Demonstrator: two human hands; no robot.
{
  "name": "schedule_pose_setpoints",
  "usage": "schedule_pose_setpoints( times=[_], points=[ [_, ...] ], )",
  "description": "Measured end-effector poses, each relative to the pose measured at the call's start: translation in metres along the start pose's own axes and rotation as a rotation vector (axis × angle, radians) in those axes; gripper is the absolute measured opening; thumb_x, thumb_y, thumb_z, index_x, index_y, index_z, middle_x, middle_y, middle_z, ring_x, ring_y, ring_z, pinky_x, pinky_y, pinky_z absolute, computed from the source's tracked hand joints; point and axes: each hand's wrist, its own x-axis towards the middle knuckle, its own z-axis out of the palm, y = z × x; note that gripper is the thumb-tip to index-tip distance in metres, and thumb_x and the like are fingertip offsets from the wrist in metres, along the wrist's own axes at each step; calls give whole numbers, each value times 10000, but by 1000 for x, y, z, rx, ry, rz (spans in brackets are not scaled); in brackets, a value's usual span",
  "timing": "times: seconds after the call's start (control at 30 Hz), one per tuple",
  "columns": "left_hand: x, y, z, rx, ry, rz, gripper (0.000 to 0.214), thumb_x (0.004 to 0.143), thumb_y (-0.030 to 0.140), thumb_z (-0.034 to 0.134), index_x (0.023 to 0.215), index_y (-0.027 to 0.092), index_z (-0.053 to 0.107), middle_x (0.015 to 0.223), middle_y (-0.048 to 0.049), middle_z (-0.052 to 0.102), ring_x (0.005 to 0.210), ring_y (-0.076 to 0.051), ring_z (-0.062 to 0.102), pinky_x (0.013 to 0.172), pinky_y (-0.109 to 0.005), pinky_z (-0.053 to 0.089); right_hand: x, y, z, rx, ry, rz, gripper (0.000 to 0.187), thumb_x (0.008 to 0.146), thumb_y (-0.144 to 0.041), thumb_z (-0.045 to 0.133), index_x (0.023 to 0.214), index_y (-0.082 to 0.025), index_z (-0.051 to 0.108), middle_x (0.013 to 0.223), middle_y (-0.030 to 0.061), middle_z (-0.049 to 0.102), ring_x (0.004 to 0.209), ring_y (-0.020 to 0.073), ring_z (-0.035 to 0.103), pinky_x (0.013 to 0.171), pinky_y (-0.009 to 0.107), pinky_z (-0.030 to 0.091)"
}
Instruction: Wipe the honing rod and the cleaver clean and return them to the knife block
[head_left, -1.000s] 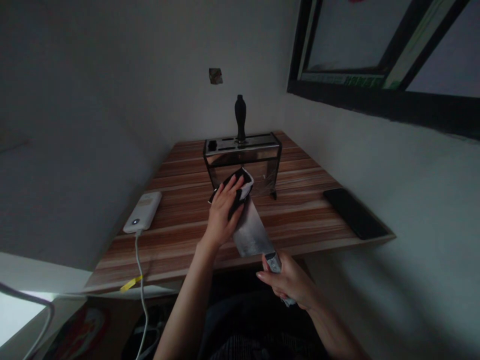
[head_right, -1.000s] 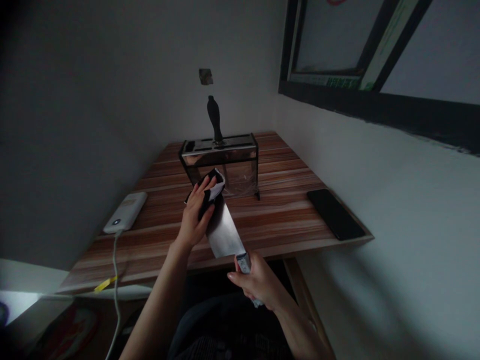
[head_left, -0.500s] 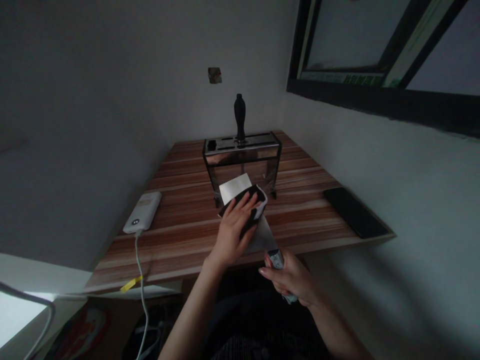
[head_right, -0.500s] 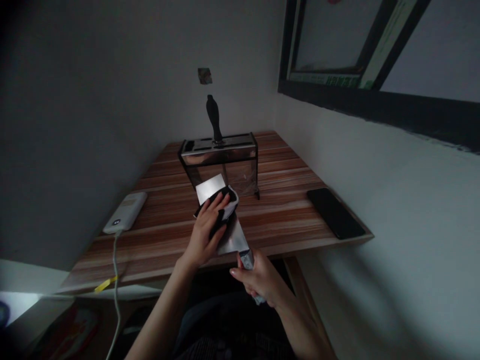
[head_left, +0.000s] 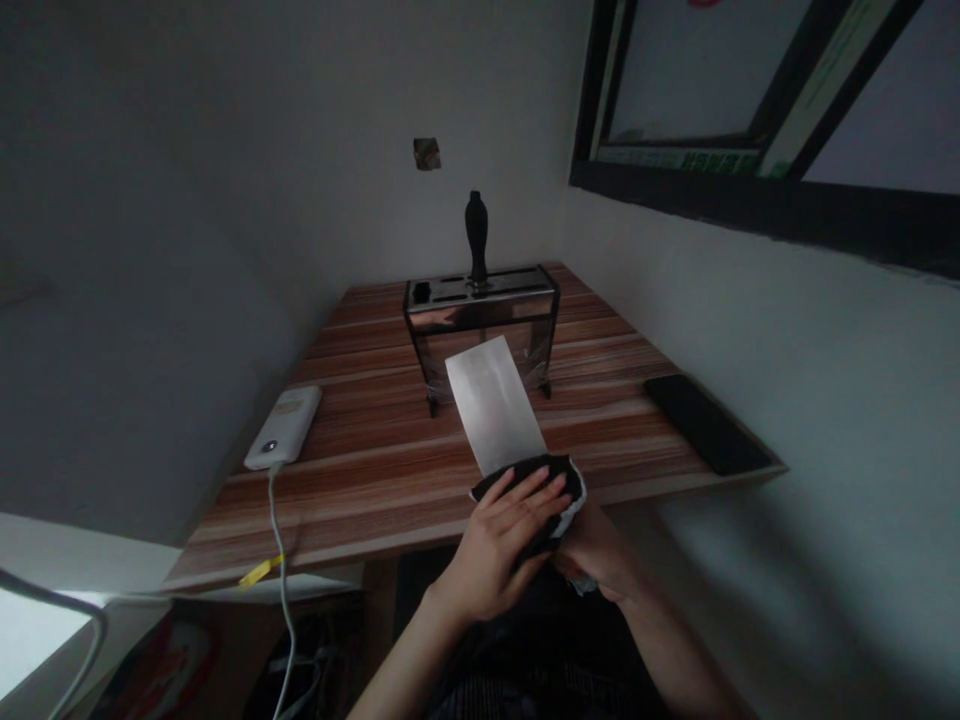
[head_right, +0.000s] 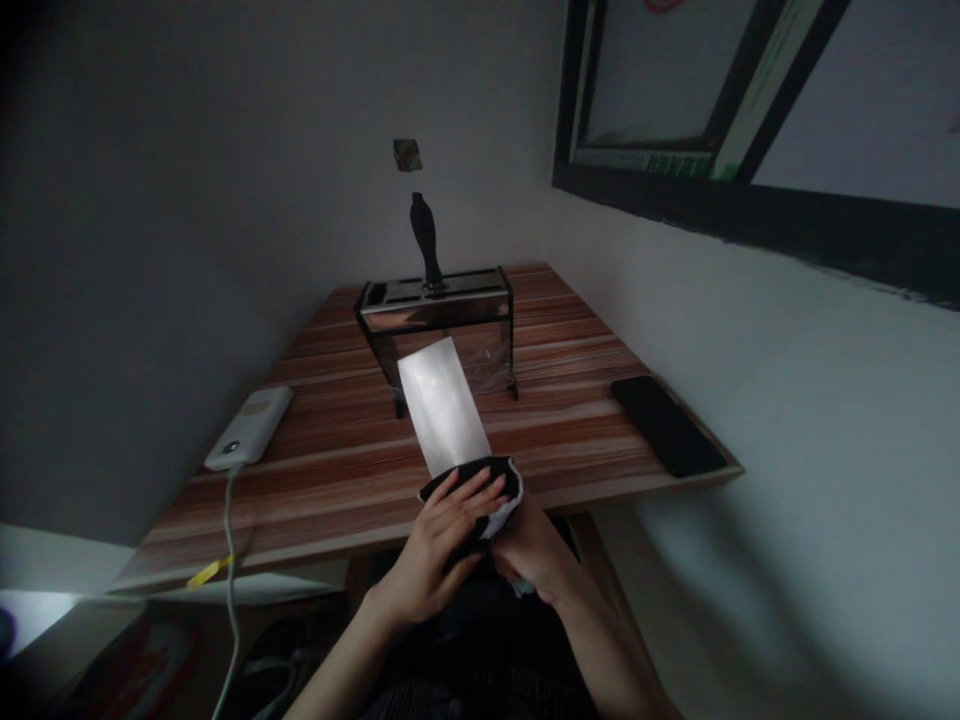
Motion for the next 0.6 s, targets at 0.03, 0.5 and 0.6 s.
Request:
schedule_pose_setpoints(
  times=[0.03, 0.5, 0.6],
  points=[
    [-2, 0, 0, -8, 5, 5, 473, 931, 207, 390, 1401, 167, 346, 1449, -133, 447, 1412, -227, 282, 1150, -488, 212, 0, 0, 0, -12, -5, 4, 301, 609, -242, 684, 870, -232, 532, 388, -120, 380, 317, 59, 308, 338, 198, 202],
    [2, -18, -11, 14, 116, -30, 446, 933, 208, 406, 1378, 175, 391, 1441, -140, 456, 1409, -234, 290, 1151, -500, 203, -1, -5, 5, -65, -34, -49, 316, 629, -341, 700, 780, -209, 456, 435, -134, 391, 283, 22, 272, 291, 162, 221],
    [9, -29, -18, 26, 183, -54, 451, 934, 190, 402, 1385, 189, 383, 1442, -130, 458, 1413, -228, 283, 1155, -499, 192, -1, -2, 2, -66, -35, -31, 385, 620, -405, 731, 730, -217, 413, 451, -142, 364, 284, 12, 267, 291, 156, 216]
  ],
)
